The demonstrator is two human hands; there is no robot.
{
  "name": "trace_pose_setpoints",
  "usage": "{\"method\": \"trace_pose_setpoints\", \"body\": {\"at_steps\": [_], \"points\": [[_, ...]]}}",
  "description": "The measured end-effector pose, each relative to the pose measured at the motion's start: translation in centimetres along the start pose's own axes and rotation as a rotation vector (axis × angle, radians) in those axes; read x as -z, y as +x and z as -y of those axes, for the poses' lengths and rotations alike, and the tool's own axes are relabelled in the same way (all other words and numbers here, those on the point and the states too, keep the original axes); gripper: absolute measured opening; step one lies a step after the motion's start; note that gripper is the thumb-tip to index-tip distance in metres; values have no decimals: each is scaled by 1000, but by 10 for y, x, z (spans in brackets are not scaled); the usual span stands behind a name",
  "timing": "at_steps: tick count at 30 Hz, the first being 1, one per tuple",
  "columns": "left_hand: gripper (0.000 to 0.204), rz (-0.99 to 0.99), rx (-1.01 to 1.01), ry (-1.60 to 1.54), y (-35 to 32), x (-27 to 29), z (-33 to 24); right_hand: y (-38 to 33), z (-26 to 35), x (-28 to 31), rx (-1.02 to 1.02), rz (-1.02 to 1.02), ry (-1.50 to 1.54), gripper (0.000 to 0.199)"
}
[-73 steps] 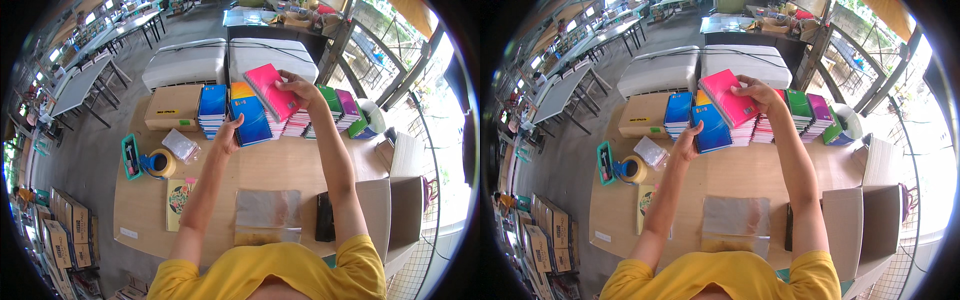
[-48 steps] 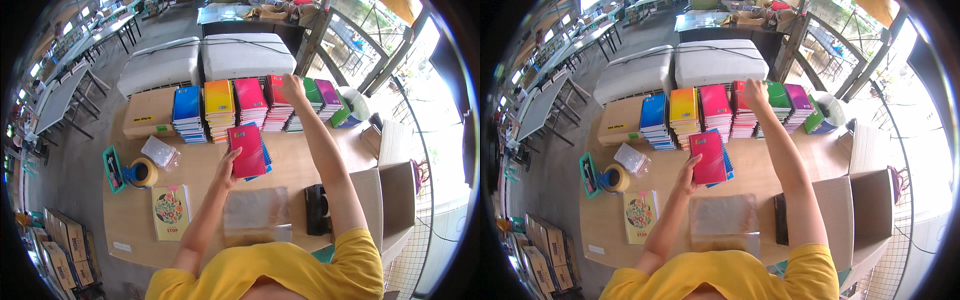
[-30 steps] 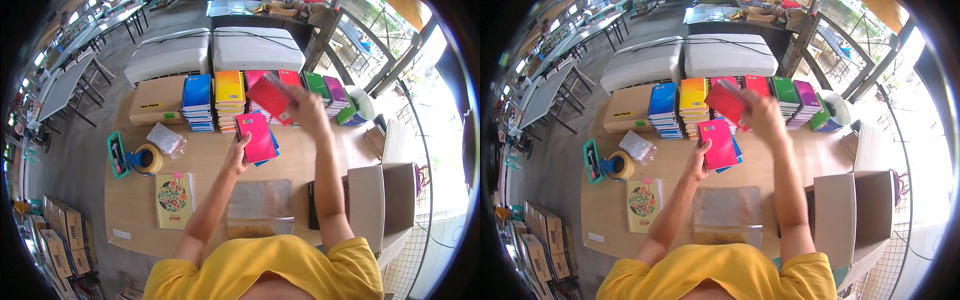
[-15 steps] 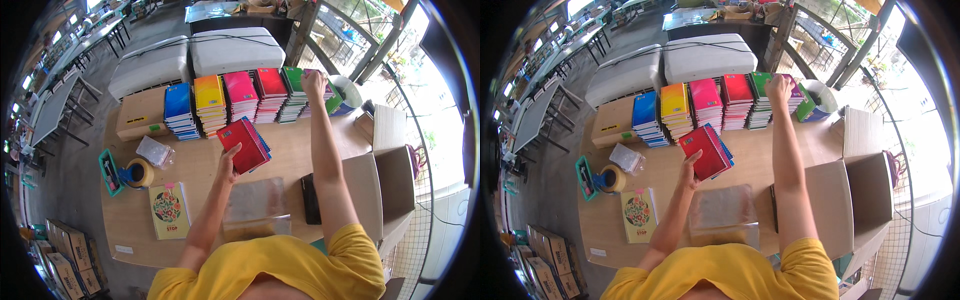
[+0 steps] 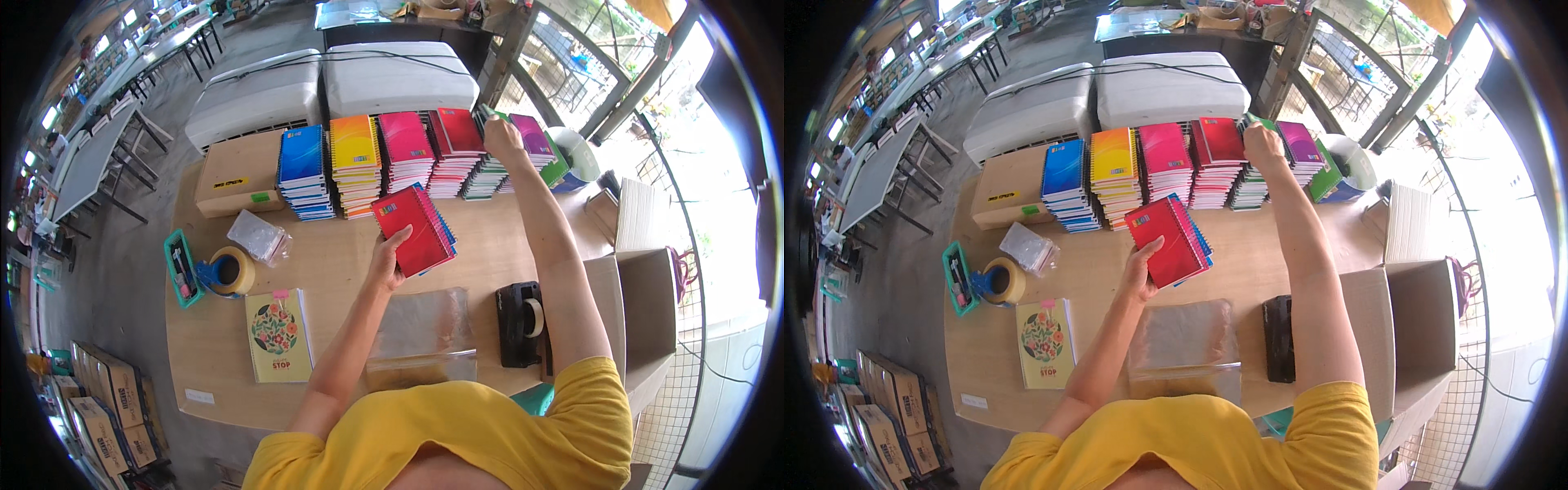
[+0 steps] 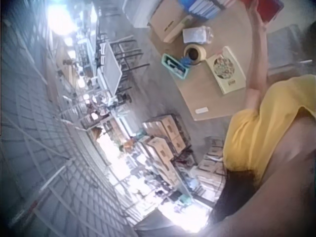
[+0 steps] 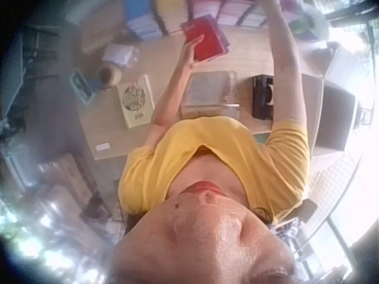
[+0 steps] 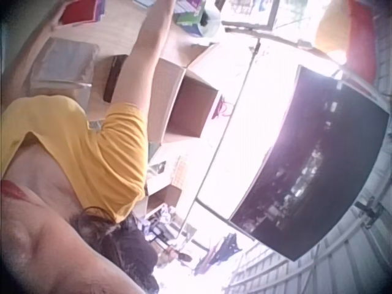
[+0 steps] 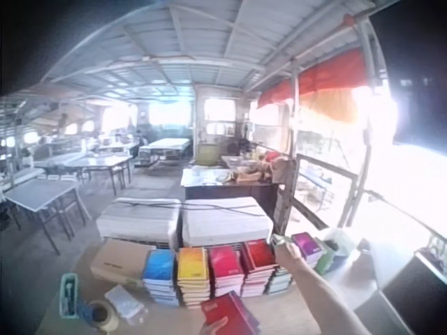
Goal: The person selects several spiral notebooks of different colors from stacks on a table, aligns them, and places them into a plastic bag. Using a tape dispenser, the person seals the bag with tape before placing the packaged notebooks into a cardboard box.
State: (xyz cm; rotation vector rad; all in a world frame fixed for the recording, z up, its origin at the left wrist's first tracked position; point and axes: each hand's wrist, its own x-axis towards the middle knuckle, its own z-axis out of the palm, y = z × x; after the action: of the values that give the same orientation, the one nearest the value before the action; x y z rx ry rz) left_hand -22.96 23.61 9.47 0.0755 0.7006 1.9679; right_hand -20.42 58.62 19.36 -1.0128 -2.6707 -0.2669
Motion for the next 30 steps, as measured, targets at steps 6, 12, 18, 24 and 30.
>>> {"method": "trace_pose_setpoints", "body": {"at_steps": [6,12,18,24,30], "points": [[45,-54,-99,11,-3,-5,-6,-31,12,92,-127,-322,374,23],[60,-89,-312,152,3,0,12,-192,118,131,89,-90,601,52],[63,134,-165,-191,-29,-2,20,-271,166,87,386,43,303,60],[36,-27,-120,-138,-45,47,25,-226,165,124,322,229,733,18],[38,57,-59,-349,-66,58,-13,-131,123,94,-4,-293,884,20]]}}
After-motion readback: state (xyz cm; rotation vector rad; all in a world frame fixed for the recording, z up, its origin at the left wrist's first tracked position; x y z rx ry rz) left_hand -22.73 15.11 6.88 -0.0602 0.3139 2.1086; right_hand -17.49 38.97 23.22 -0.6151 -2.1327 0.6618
